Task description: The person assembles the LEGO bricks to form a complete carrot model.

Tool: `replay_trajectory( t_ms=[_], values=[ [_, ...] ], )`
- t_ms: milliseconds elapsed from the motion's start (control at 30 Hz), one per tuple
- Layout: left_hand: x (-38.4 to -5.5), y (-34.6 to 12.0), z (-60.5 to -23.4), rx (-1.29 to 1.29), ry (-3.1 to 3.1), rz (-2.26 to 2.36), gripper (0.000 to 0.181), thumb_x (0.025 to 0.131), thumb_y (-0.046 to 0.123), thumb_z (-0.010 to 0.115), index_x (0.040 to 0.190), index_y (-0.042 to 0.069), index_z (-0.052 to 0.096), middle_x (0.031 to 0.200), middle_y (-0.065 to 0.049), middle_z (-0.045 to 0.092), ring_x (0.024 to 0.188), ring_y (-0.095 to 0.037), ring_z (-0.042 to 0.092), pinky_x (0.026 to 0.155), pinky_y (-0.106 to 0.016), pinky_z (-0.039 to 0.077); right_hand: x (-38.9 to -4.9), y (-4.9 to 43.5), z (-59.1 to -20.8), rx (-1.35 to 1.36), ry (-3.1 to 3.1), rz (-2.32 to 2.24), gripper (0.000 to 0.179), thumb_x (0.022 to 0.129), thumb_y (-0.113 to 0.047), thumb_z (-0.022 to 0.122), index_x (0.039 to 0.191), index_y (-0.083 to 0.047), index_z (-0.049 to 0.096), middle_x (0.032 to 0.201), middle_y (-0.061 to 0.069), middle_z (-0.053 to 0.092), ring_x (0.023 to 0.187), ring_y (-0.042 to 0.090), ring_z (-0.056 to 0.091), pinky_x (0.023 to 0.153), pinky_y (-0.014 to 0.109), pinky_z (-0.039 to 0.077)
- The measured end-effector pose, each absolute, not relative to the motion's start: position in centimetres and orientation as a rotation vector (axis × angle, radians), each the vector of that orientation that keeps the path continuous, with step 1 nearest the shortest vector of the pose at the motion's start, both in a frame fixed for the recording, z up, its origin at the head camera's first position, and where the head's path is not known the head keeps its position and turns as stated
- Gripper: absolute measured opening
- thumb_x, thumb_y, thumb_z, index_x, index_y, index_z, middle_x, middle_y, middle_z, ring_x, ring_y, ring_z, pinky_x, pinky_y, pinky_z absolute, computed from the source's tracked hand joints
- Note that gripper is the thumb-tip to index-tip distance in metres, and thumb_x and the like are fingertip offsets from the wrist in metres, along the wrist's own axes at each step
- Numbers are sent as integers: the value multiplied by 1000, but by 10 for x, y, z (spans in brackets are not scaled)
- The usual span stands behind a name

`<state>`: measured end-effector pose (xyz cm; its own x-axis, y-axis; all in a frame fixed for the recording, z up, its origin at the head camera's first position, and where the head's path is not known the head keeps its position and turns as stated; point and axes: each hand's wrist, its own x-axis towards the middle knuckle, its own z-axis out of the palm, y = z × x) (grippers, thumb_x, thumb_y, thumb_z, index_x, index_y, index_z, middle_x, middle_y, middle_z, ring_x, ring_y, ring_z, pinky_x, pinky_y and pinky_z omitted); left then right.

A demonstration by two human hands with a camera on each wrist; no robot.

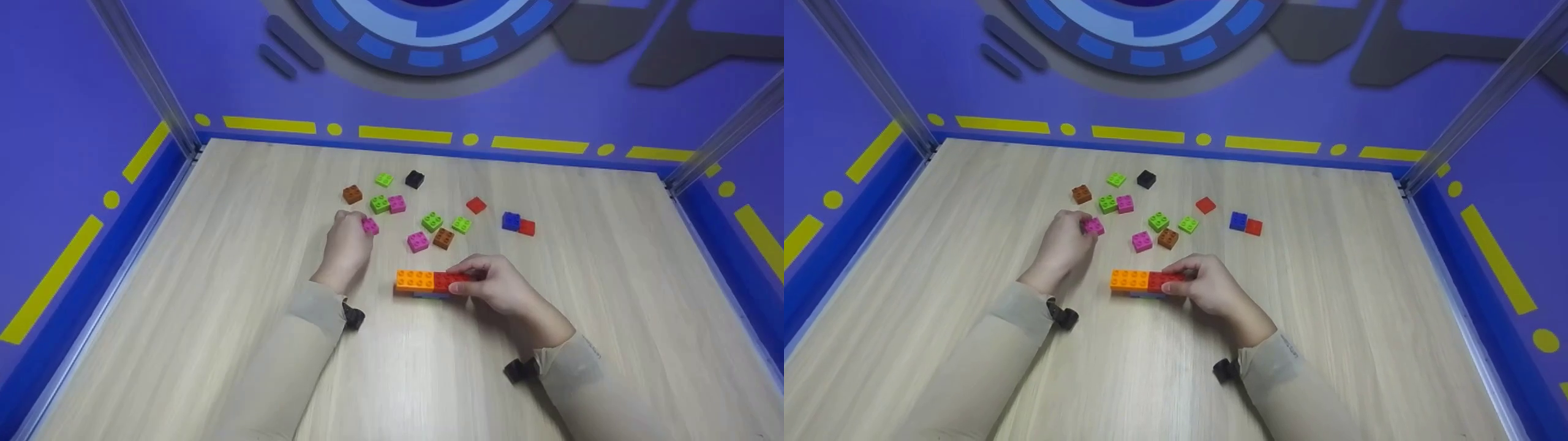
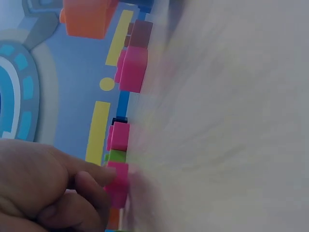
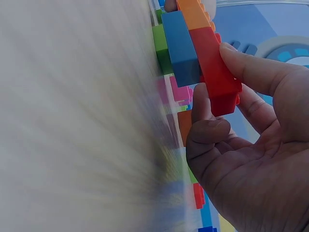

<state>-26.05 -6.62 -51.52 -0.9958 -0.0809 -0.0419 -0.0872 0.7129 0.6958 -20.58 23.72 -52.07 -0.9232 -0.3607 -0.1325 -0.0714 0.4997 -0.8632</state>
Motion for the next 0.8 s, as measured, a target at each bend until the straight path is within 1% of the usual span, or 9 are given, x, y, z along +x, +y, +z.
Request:
replay_trajectory(
  t_ms=[67,167,233,300,433,533,667,800],
  values=[
    [-258,-65,-511,-121,2907,1147,27,111,0,58,129,-3,77,137,-23,65,118,-38,74,110,-48,61,-206,237,-520,-348,2437,-1397,28,98,-13,88,126,-9,86,126,15,81,109,26,64,93,28,56],
    [-255,-65,-508,-97,2917,1105,31,108,-4,58,131,-3,78,135,-22,67,120,-36,74,111,-47,61,-206,236,-520,-318,2414,-1410,29,99,-13,88,127,-10,86,125,14,80,104,27,63,79,22,57],
    [-254,-65,-510,-88,2916,1092,31,108,-2,60,135,-3,76,136,-22,67,122,-36,73,113,-46,60,-205,236,-520,-306,2411,-1411,28,98,-13,88,127,-11,86,124,13,80,102,27,63,76,22,56],
    [-254,-65,-511,-82,2913,1096,33,109,1,63,140,-3,73,138,-22,66,125,-37,73,115,-46,59,-204,237,-521,-316,2414,-1412,28,98,-12,88,126,-10,86,124,13,80,103,26,63,80,23,56],
    [-254,-64,-513,-75,2898,1092,39,109,5,66,148,-3,68,144,-24,63,129,-37,72,118,-47,58,-204,238,-522,-341,2434,-1401,28,98,-12,88,126,-11,87,125,12,82,109,25,64,93,26,55],
    [-254,-64,-513,-71,2888,1063,38,109,6,67,146,-3,69,144,-24,62,125,-37,73,115,-47,61,-205,238,-522,-359,2438,-1399,28,98,-12,88,126,-11,87,125,12,82,109,26,65,97,28,55],
    [-254,-64,-512,-64,2883,1042,32,110,4,65,140,-2,72,137,-21,66,122,-34,72,112,-47,61,-205,239,-521,-363,2437,-1398,28,98,-13,88,126,-11,87,125,12,82,109,27,65,99,32,55],
    [-251,-64,-513,-72,2868,1061,32,109,3,65,140,-2,72,133,-19,70,124,-33,71,114,-46,60,-204,238,-521,-351,2435,-1399,28,98,-13,88,126,-12,87,125,11,82,111,27,65,101,34,54]
  ],
)
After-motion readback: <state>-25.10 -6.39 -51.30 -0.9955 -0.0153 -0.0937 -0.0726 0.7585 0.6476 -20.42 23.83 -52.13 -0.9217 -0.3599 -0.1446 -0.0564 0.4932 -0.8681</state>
